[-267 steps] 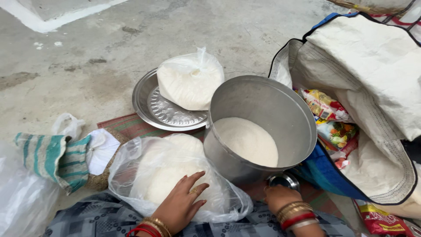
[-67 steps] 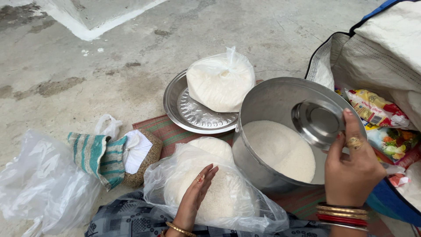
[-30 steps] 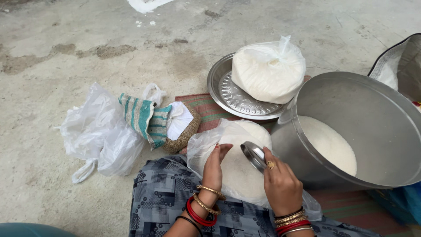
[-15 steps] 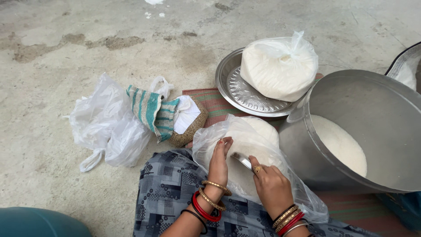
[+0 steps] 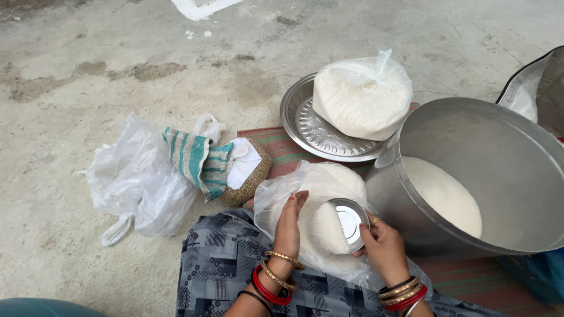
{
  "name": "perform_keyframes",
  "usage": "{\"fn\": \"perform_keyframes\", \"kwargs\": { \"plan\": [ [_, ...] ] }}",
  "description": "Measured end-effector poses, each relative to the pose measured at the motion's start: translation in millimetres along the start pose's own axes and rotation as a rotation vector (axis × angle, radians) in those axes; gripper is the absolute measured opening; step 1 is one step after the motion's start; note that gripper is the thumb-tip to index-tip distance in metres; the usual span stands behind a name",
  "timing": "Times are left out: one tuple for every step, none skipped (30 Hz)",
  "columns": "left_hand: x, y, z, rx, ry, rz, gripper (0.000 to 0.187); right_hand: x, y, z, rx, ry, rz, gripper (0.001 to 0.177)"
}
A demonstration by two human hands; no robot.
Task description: The person scoops rice from a large metal pot using a small metal bowl and pours it into a plastic bag. They repeat this process multiple times, occasionally adjusting the bag and handling a packaged item.
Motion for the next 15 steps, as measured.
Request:
{"fn": "perform_keyframes", "kwargs": {
  "plan": [
    [1,0,-1,0.000,-0.001,0.020,0.063,5,1,2,-0.025,0.036,0.102,0.046],
    [2,2,-1,-0.013,-0.013,0.020,0.062,11,2,4,-0.050,0.072,0.205,0.046],
    [2,3,-2,-0.025,-0.027,0.020,0.062,18,3,6,-0.077,0.116,0.250,0.043],
    [2,5,-3,-0.037,-0.041,0.019,0.061,25,5,8,-0.104,0.160,0.295,0.040],
    [3,7,-4,-0.059,-0.037,0.025,0.062,32,6,9,-0.131,0.207,0.340,0.038],
    [4,9,-4,-0.081,-0.033,0.030,0.063,34,7,11,-0.155,0.213,0.373,0.037],
    [5,11,-6,-0.102,-0.032,0.035,0.063,38,8,12,-0.179,0.222,0.405,0.035],
    [6,13,-8,-0.127,-0.026,0.017,0.063,40,9,11,-0.202,0.232,0.437,0.034],
    [8,16,-8,-0.152,-0.017,0.000,0.063,41,11,11,-0.225,0.248,0.449,0.037],
    [10,18,-9,-0.176,-0.009,-0.017,0.062,41,13,10,-0.248,0.264,0.460,0.040],
    [11,20,-10,-0.193,-0.014,-0.026,0.062,39,15,9,-0.271,0.278,0.473,0.042],
    [13,22,-11,-0.209,-0.020,-0.035,0.062,35,17,7,-0.286,0.267,0.467,0.046],
    [15,25,-12,-0.226,-0.027,-0.045,0.061,31,19,4,-0.302,0.258,0.462,0.050],
    [11,24,-12,-0.198,-0.101,-0.090,0.060,27,21,0,-0.317,0.248,0.456,0.055],
    [7,23,-14,-0.170,-0.175,-0.136,0.059,21,21,-3,-0.319,0.233,0.449,0.057]
  ]
}}
Point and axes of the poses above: each hand's wrist, its own z-axis towards the middle knuckle, its own y-axis out of the palm, x = y × z, the point moved 8 cm from there along z, towards the middle knuckle, and after that the axes turned 2 degrees about y, right-handed, at the moved point
